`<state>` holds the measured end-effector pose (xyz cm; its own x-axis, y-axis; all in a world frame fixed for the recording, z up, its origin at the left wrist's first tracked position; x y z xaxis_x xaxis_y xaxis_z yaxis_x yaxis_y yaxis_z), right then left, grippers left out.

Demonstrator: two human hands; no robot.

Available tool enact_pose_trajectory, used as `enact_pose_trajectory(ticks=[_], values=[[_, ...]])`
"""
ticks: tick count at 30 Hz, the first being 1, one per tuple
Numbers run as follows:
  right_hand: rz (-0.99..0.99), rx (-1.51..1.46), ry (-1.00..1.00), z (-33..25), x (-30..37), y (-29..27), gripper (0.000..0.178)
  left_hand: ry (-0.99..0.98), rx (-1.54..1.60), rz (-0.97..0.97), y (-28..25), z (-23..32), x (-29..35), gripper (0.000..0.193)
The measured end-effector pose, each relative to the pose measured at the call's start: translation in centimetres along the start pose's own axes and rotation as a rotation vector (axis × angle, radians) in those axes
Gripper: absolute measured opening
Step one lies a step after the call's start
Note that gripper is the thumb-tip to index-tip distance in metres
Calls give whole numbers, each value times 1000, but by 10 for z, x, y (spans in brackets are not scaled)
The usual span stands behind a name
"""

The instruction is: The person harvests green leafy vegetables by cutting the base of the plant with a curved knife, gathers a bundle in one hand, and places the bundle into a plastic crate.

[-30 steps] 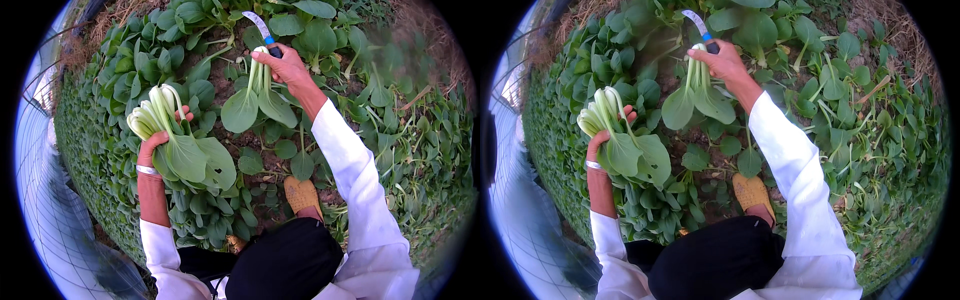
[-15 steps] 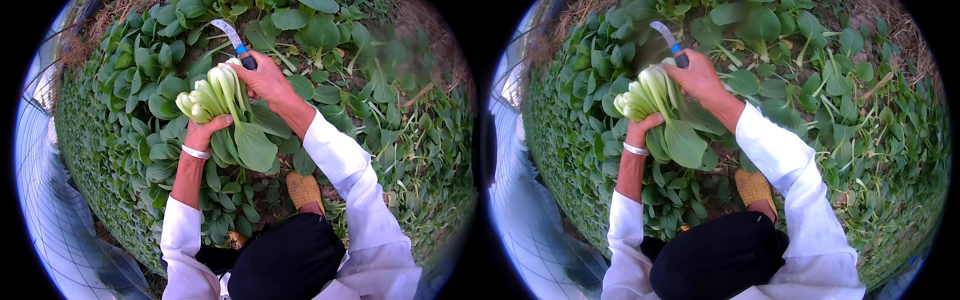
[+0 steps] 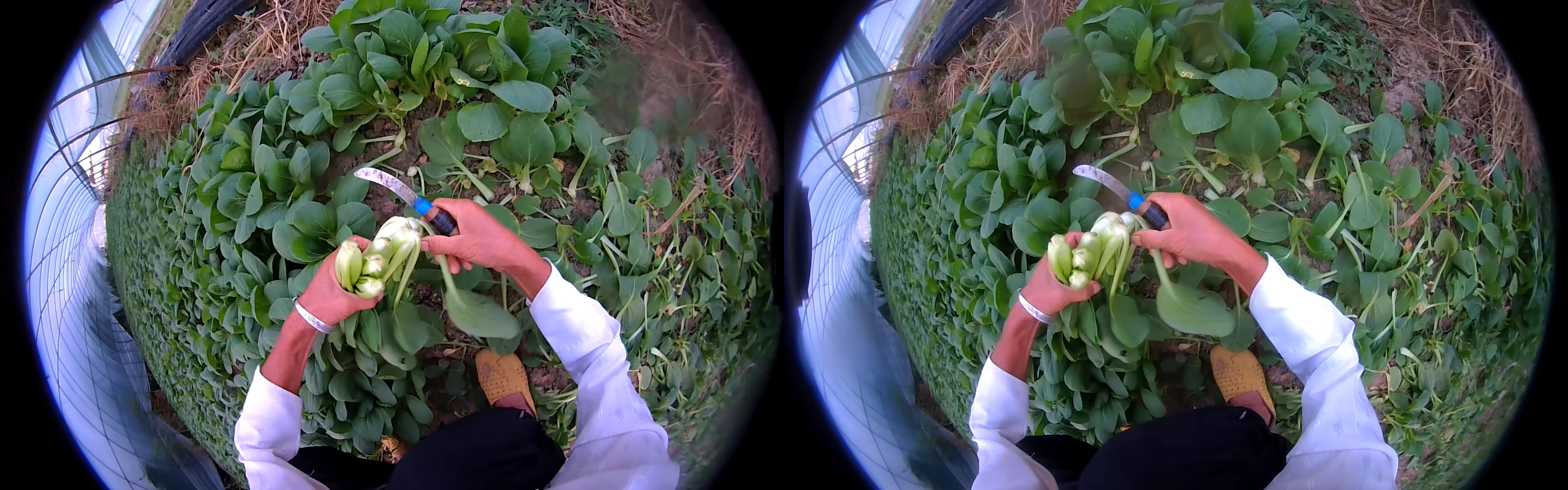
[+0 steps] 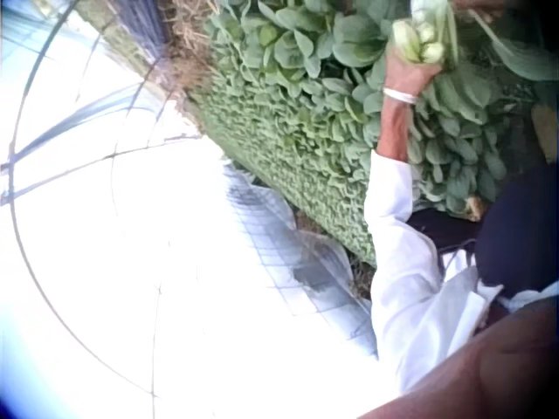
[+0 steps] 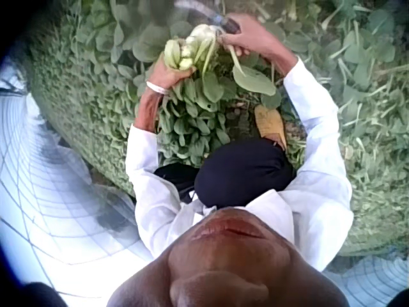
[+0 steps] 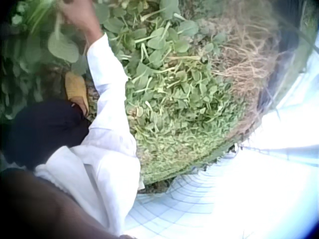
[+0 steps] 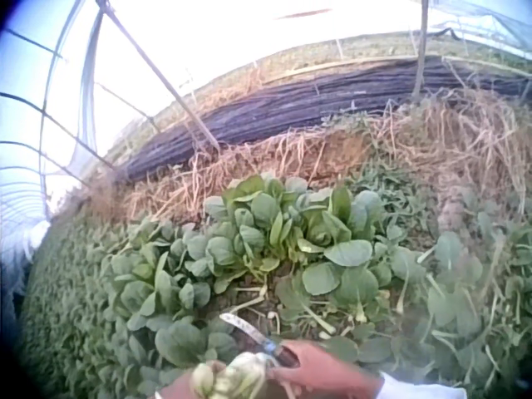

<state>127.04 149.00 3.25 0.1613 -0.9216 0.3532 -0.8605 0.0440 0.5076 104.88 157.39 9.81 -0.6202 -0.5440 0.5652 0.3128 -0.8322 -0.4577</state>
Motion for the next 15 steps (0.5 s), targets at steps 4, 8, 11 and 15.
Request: enact_pose_trajectory(ticks=[4, 8, 11, 15], values=[[42, 41, 94, 3, 10, -47, 22, 17, -219, 8, -21, 35, -5, 81], [331, 378, -255, 7, -8, -70, 26, 262, -633, 67, -34, 43, -28, 76], [425, 263, -175, 0, -44, -63, 32, 306, -878, 158, -40, 59, -38, 69], [627, 84, -225, 5, -87, -75, 37, 362, -1201, 170, -31, 70, -74, 58]])
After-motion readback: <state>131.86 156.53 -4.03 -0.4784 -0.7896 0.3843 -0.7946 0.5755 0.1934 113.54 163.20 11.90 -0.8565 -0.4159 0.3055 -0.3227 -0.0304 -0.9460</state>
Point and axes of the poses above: each hand's wrist, its own x-axis away from the middle knuckle, its own y-axis out of the palm, z = x × y, the point moved 2 cm from there along -x, towards the middle knuckle, and after that the axes turned 12 degrees about -x, right-handed, at the moved point
